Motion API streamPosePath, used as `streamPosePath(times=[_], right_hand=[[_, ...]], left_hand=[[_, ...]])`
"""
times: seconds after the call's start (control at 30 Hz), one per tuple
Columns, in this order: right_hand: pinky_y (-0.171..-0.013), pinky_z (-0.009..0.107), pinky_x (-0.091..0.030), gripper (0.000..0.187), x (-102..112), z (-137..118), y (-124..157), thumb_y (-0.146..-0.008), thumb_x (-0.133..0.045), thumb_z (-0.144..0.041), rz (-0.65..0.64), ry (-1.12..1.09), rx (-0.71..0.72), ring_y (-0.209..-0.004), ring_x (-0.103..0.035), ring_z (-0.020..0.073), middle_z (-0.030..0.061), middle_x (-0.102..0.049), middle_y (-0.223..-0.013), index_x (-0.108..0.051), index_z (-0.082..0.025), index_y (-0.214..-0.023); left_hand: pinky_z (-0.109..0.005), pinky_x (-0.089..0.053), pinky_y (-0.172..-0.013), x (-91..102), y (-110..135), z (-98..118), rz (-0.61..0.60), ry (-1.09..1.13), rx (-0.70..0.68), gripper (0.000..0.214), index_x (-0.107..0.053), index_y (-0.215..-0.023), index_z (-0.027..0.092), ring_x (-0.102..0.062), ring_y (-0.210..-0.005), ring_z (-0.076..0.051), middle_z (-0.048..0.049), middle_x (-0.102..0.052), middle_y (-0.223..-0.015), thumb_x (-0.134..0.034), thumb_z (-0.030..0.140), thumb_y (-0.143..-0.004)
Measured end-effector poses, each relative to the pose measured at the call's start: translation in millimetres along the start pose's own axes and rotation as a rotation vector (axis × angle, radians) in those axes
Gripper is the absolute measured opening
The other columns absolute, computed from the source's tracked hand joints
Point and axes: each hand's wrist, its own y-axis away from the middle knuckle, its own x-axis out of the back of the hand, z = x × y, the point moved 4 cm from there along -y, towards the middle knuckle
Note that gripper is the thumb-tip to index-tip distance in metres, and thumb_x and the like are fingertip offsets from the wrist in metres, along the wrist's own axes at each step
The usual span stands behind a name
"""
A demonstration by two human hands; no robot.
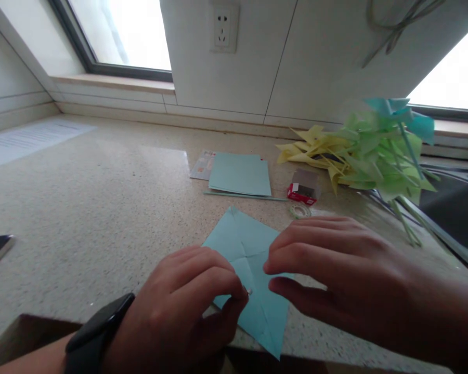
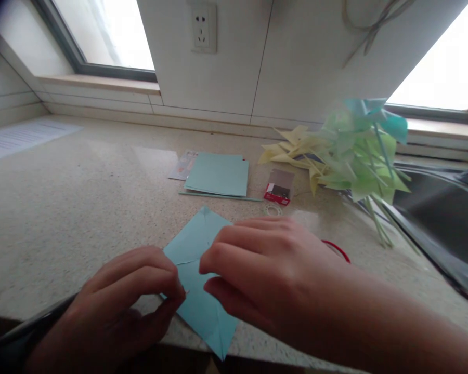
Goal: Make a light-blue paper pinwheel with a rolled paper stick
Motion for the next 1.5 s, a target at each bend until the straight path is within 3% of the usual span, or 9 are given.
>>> streamPosePath(times=[0.1, 0.33, 0.6, 0.77, 0.9, 1.03, 1.2, 1.37, 1.5], right_hand=[[-0.066, 0.031, -0.044, 0.008, -11, -4, -10, -0.1, -0.063, -0.023, -0.05, -0.002, 0.077, -0.071, -0.062, 0.0131, 0.0003, -0.069, -0.082, -0.067, -0.02, -0.093], [-0.063, 0.03, -0.042, 0.009, -26, 4, -9, -0.1, -0.063, -0.022, -0.004, -0.108, 0.099, -0.068, -0.06, 0.0114, -0.0014, -0.067, -0.078, -0.066, -0.019, -0.092], [-0.069, 0.022, -0.047, 0.012, -34, 12, -4, -0.093, -0.068, -0.014, 0.059, -0.225, 0.057, -0.074, -0.063, 0.0086, -0.0043, -0.068, -0.085, -0.061, -0.022, -0.098], [-0.064, 0.025, -0.045, 0.009, -36, 13, 5, -0.092, -0.067, -0.014, 0.05, -0.193, 0.048, -0.07, -0.059, 0.0095, -0.0035, -0.066, -0.08, -0.061, -0.02, -0.091], [-0.064, 0.024, -0.047, 0.011, -31, 28, 9, -0.089, -0.07, -0.013, 0.144, -0.223, 0.006, -0.072, -0.061, 0.0103, -0.0018, -0.067, -0.081, -0.062, -0.02, -0.091], [-0.062, 0.021, -0.048, 0.012, -29, 44, 7, -0.085, -0.069, -0.009, 0.228, -0.232, -0.05, -0.067, -0.059, 0.0091, -0.0014, -0.065, -0.077, -0.063, -0.019, -0.088], [-0.063, 0.023, -0.047, 0.015, -34, 48, 10, -0.084, -0.07, -0.008, 0.189, -0.234, -0.064, -0.069, -0.059, 0.0102, -0.0018, -0.064, -0.079, -0.063, -0.02, -0.09], [-0.062, 0.022, -0.047, 0.015, -36, 48, 10, -0.086, -0.069, -0.008, 0.193, -0.232, -0.039, -0.068, -0.059, 0.0099, -0.0022, -0.064, -0.078, -0.063, -0.02, -0.091], [-0.06, 0.021, -0.048, 0.015, -33, 43, 7, -0.085, -0.068, -0.006, 0.208, -0.275, -0.035, -0.066, -0.059, 0.0091, -0.0021, -0.064, -0.076, -0.063, -0.02, -0.089]], left_hand=[[-0.02, -0.05, -0.059, 0.3, 0, -1, 0.019, -0.002, 0.017, 0.019, -0.059, -0.087, 0.02, -0.061, -0.064, -0.01, 0.0027, -0.067, -0.074, -0.061, 0.002, -0.087], [-0.019, -0.05, -0.058, -0.9, 0, -7, 0.049, -0.006, 0.057, 0.019, -0.058, -0.088, 0.022, -0.061, -0.063, -0.01, 0.0036, -0.066, -0.073, -0.059, 0.003, -0.089], [-0.02, -0.051, -0.059, -6.0, -1, -6, -0.015, -0.045, 0.037, 0.015, -0.059, -0.09, 0.022, -0.063, -0.065, -0.011, 0.0028, -0.069, -0.076, -0.06, 0.007, -0.092], [-0.023, -0.05, -0.059, -5.3, 3, -6, -0.069, -0.036, 0.03, 0.015, -0.058, -0.093, 0.022, -0.061, -0.066, -0.012, 0.0022, -0.068, -0.078, -0.061, 0.007, -0.093], [-0.031, -0.055, -0.066, -9.8, 7, 0, -0.127, -0.159, -0.099, 0.012, -0.061, -0.103, 0.02, -0.067, -0.072, -0.018, -0.0012, -0.073, -0.083, -0.067, 0.017, -0.093], [-0.03, -0.059, -0.067, -22.3, 9, 11, -0.248, -0.303, -0.295, 0.012, -0.068, -0.101, 0.021, -0.072, -0.075, -0.02, -0.0028, -0.077, -0.086, -0.056, 0.019, -0.101], [-0.028, -0.06, -0.068, -26.6, 10, 9, -0.308, -0.318, -0.224, 0.018, -0.071, -0.096, 0.022, -0.071, -0.071, -0.018, -0.0023, -0.076, -0.08, -0.054, 0.022, -0.103], [-0.026, -0.057, -0.065, -21.9, 13, 7, -0.242, -0.215, -0.229, 0.018, -0.07, -0.092, 0.019, -0.069, -0.07, -0.017, -0.0007, -0.075, -0.074, -0.056, 0.023, -0.103], [-0.025, -0.055, -0.064, -15.2, 10, 0, -0.211, -0.092, -0.092, 0.016, -0.07, -0.092, 0.019, -0.07, -0.068, -0.015, 0.0006, -0.075, -0.075, -0.058, 0.023, -0.102]])
